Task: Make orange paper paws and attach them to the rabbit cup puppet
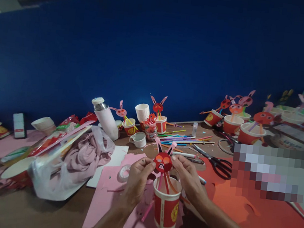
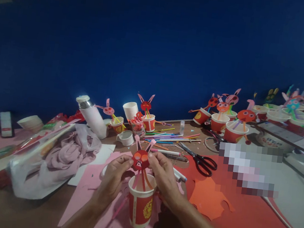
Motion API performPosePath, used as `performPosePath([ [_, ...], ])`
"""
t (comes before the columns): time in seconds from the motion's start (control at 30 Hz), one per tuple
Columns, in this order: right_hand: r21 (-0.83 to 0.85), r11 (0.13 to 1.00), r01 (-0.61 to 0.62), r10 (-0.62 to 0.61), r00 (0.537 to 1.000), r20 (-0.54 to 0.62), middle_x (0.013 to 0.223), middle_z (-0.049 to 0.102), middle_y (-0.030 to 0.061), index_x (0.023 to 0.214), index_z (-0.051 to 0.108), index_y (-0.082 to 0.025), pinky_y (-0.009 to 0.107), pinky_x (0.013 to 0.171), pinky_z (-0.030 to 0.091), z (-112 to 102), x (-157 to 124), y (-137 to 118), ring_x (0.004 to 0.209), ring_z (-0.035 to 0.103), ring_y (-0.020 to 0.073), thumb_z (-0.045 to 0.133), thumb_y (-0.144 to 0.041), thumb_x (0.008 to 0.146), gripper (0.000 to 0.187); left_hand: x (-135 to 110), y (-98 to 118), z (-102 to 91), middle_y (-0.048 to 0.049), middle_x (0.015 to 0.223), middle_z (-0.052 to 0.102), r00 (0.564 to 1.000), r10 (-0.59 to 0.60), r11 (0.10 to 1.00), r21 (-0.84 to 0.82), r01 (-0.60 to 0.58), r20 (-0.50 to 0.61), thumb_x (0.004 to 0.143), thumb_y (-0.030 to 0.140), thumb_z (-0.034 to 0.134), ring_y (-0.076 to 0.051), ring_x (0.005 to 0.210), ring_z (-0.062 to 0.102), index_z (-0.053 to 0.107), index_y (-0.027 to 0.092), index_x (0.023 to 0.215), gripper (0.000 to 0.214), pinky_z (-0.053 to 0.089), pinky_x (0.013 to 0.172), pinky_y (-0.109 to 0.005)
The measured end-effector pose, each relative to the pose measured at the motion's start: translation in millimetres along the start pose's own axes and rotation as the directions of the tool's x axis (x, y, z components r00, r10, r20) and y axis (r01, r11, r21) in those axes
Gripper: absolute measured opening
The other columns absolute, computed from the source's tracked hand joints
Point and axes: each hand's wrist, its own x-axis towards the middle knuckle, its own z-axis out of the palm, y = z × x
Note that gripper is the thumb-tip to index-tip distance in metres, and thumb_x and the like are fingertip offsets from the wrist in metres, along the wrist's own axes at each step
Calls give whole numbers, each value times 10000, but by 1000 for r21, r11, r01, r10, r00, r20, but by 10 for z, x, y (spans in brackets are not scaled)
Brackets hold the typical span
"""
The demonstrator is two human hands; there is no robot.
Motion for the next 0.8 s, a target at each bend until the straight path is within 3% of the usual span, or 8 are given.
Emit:
performPosePath([
  [0.23, -106, 994, 31, -36, 998, -44, 714, 621, 15, 811, 598, -175, 296, 695, 472, -42, 41, 30, 688, 581, 166, 540, -536, 752, 370, 54, 32, -48, 22, 616, 569, 992, 118, 990, -71, -122, -53, 655, 289, 634, -82, 542, 522, 546, 145, 671, 170, 404, 501, -177],
  [0.3, -145, 988, 44, -45, 999, -3, 829, 646, 43, 895, 590, -182, 323, 746, 474, -51, 31, 30, 774, 603, 188, 518, -533, 771, 379, 73, 57, -60, 26, 609, 561, 988, 114, 988, -97, -124, -106, 637, 283, 641, -77, 528, 514, 541, 143, 669, 175, 396, 485, -172],
  [0.4, -242, 958, 157, -129, 983, 129, 1085, 607, 86, 1053, 549, -205, 365, 862, 436, -78, 13, 26, 992, 570, 225, 513, -523, 778, 422, 102, 86, -77, 24, 602, 557, 982, 118, 985, -105, -133, -144, 632, 281, 635, -79, 528, 515, 537, 139, 663, 174, 399, 487, -174],
  [0.5, -460, 836, 299, -187, 944, 273, 1219, 532, 110, 1217, 455, -224, 420, 913, 394, -122, 16, 32, 1120, 492, 269, 574, -499, 736, 567, 121, 103, -94, 19, 604, 558, 980, 145, 983, -90, -158, -138, 642, 281, 613, -87, 534, 524, 537, 140, 654, 161, 401, 484, -180],
  [0.67, -736, 522, 431, -193, 900, 390, 1264, 500, 112, 1358, 268, -241, 510, 941, 319, -139, 36, 49, 1154, 432, 321, 658, -368, 659, 810, 134, 113, -106, 3, 620, 587, 975, 148, 988, -23, -154, -168, 638, 285, 603, -96, 525, 540, 561, 133, 657, 158, 407, 490, -193],
  [0.8, -792, 428, 436, -176, 900, 400, 1238, 527, 83, 1380, 206, -268, 508, 925, 330, -113, 22, 34, 1134, 447, 314, 632, -257, 656, 840, 144, 100, -104, -6, 616, 604, 979, 136, 990, -26, -142, -153, 635, 298, 616, -109, 538, 553, 574, 130, 656, 175, 414, 504, -204],
])
